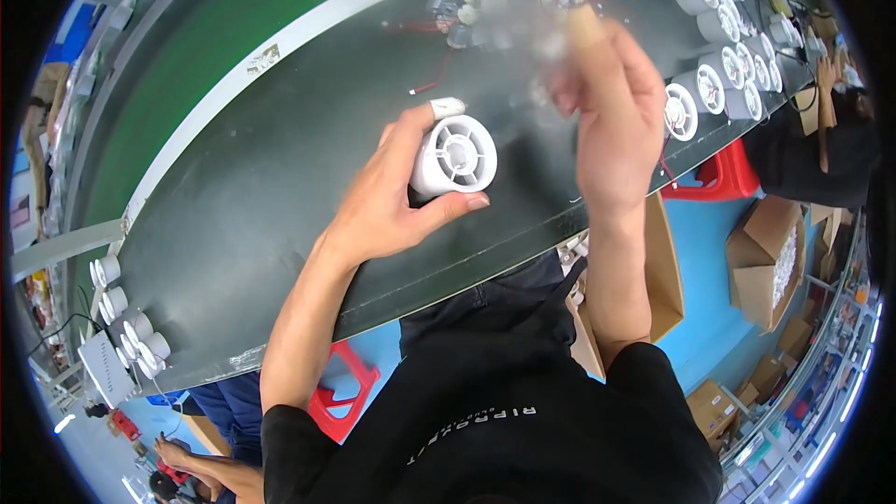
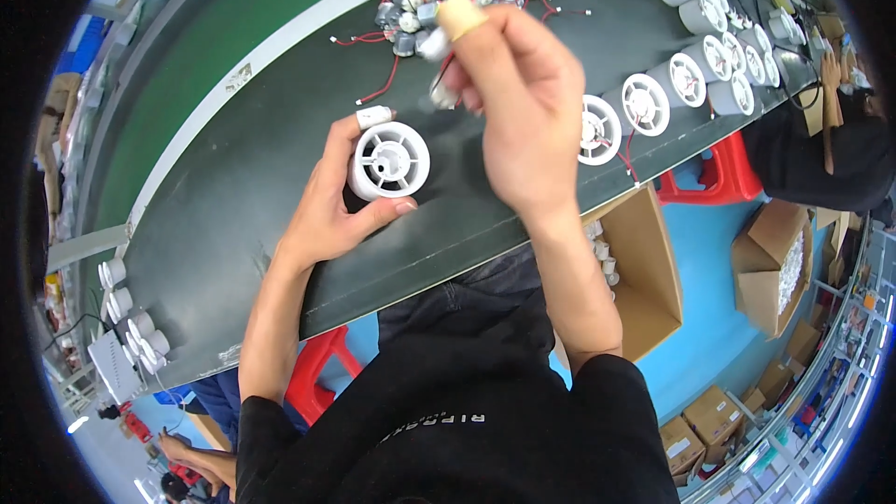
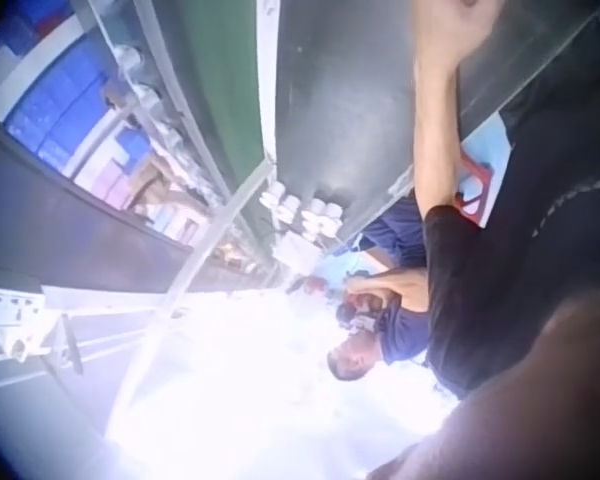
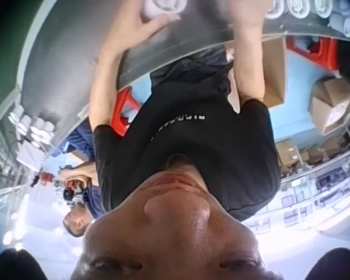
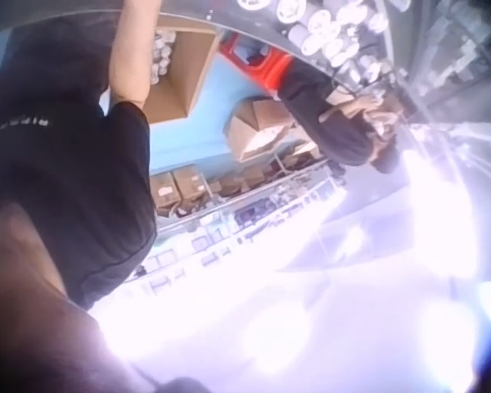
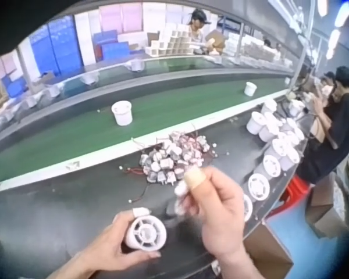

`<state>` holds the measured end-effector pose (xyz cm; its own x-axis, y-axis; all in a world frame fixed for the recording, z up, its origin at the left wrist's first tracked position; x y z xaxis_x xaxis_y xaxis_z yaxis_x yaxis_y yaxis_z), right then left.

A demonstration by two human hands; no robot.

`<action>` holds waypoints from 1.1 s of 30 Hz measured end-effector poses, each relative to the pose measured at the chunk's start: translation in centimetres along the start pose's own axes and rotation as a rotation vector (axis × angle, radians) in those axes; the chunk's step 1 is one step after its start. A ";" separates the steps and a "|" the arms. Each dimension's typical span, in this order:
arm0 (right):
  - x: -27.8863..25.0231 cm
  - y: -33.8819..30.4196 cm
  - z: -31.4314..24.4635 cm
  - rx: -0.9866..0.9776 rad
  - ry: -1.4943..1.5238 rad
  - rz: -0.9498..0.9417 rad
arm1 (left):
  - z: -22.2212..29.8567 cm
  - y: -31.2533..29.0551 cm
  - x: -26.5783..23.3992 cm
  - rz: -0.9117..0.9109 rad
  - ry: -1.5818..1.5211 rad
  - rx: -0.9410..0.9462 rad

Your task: The person assembles small white cylindrical electronic components by hand, inserting internal parts and managing wiring into a housing at an assembly line.

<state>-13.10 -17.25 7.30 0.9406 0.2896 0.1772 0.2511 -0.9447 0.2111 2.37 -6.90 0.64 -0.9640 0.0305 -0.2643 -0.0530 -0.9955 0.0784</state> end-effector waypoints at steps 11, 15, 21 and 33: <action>-1.5 4.5 -1.8 0.005 -1.027 0.165 | 0.4 -0.3 -0.1 -0.003 0.019 0.114; -2.0 -1.9 -1.5 0.056 -0.799 -0.051 | 1.4 -0.1 0.9 0.027 0.166 0.127; -3.6 -10.0 -0.5 0.171 -0.720 -0.239 | 6.5 0.3 5.7 -0.122 0.171 0.392; -31.7 -22.4 4.3 0.752 -1.583 -0.174 | 6.1 7.8 13.2 0.098 0.269 0.408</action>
<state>-47.49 -5.96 -7.20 0.0772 0.4023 -0.9122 -0.0247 -0.9139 -0.4051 -12.35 -13.67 3.58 -0.8711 -0.1396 -0.4709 -0.1146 -0.8745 0.4713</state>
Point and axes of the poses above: each hand's wrist, its own y-axis towards the middle knuckle, its own x-axis out of the palm, z = x × y, the point moved 7 cm from there along y, towards the middle knuckle, and after that the axes turned 6 degrees about -y, right-handed, at the moved point
